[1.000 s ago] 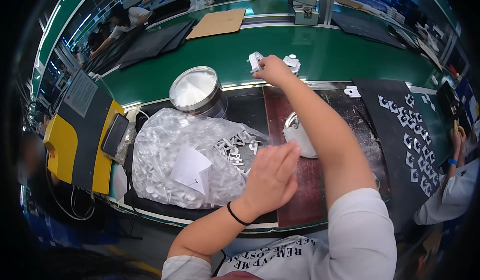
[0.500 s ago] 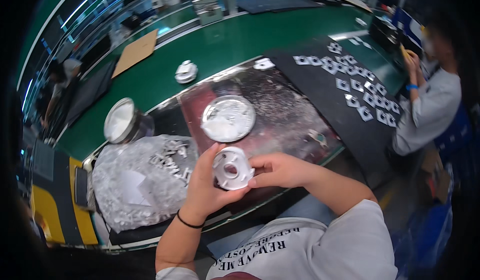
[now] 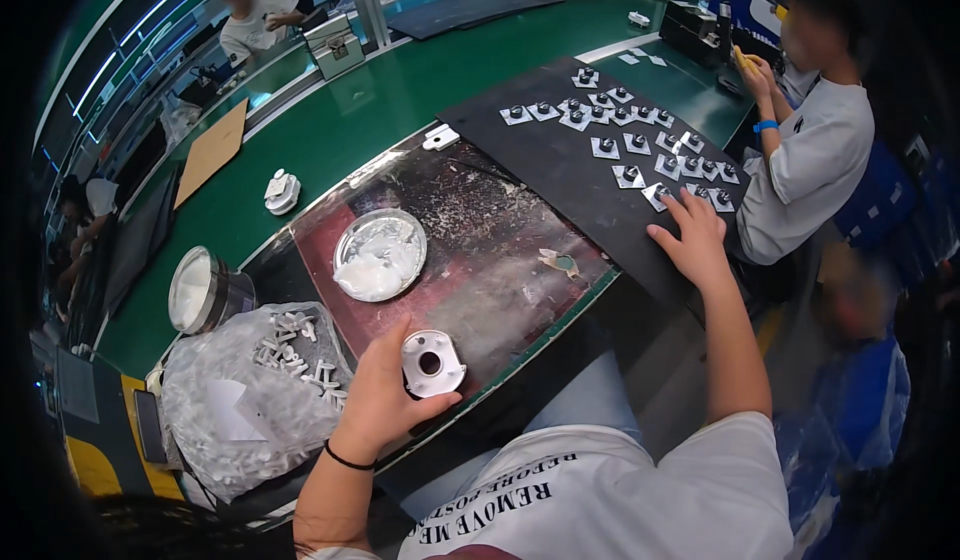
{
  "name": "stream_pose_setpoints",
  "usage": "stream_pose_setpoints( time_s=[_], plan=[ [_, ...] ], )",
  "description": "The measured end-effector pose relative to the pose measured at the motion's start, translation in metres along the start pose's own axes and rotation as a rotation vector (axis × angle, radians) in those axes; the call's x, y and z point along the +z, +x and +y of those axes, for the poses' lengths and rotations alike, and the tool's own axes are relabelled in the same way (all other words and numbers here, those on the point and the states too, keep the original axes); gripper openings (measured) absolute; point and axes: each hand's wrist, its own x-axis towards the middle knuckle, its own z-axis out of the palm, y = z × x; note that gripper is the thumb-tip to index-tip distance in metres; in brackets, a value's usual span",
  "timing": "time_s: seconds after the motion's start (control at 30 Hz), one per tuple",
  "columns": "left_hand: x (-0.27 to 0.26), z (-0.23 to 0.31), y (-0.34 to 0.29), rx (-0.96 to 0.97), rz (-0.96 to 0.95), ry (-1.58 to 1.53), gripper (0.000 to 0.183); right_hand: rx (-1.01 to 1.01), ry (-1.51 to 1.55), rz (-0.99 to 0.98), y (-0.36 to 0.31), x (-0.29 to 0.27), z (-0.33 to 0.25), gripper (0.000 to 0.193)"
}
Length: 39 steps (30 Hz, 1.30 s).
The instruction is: The person repeatedly picks small white plastic pieces from a bag, dips them into a white paste, and inserts them into a white circular base. They then place the assembled units onto a black mat on the table.
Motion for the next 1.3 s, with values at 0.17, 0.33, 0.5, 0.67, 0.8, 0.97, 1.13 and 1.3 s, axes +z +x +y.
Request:
stream_pose_setpoints(
  time_s=[0.17, 0.33, 0.5, 0.67, 0.8, 0.97, 1.13, 1.3],
  plan=[
    [0.003, -0.003, -0.001, 0.031, 0.019, 0.011, 0.096, 0.012, -0.021, -0.163, 0.019, 0.002, 0.0, 0.06],
    [0.003, -0.005, -0.001, 0.044, 0.019, 0.016, 0.096, -0.019, -0.019, -0.134, 0.017, 0.011, 0.002, 0.063],
    [0.003, -0.002, 0.0, 0.023, 0.008, 0.02, 0.095, 0.03, -0.019, -0.141, 0.019, 0.013, -0.005, 0.064],
    [0.002, -0.004, 0.0, -0.022, -0.049, 0.03, 0.1, 0.042, -0.007, -0.142, 0.02, 0.011, -0.008, 0.06],
    [0.003, -0.006, -0.001, -0.013, -0.048, 0.027, 0.099, -0.069, 0.122, -0.151, 0.01, 0.004, 0.0, 0.044],
    [0.003, -0.006, 0.0, -0.001, -0.043, 0.023, 0.098, -0.076, 0.273, -0.077, -0.005, 0.003, 0.003, 0.028],
    [0.001, -0.005, 0.0, -0.015, -0.054, 0.04, 0.098, -0.09, 0.34, 0.012, 0.006, 0.008, 0.008, 0.024],
    [0.001, -0.006, 0.001, 0.004, -0.048, 0.05, 0.098, -0.057, 0.383, -0.057, 0.025, 0.01, 0.013, 0.036]
  ],
)
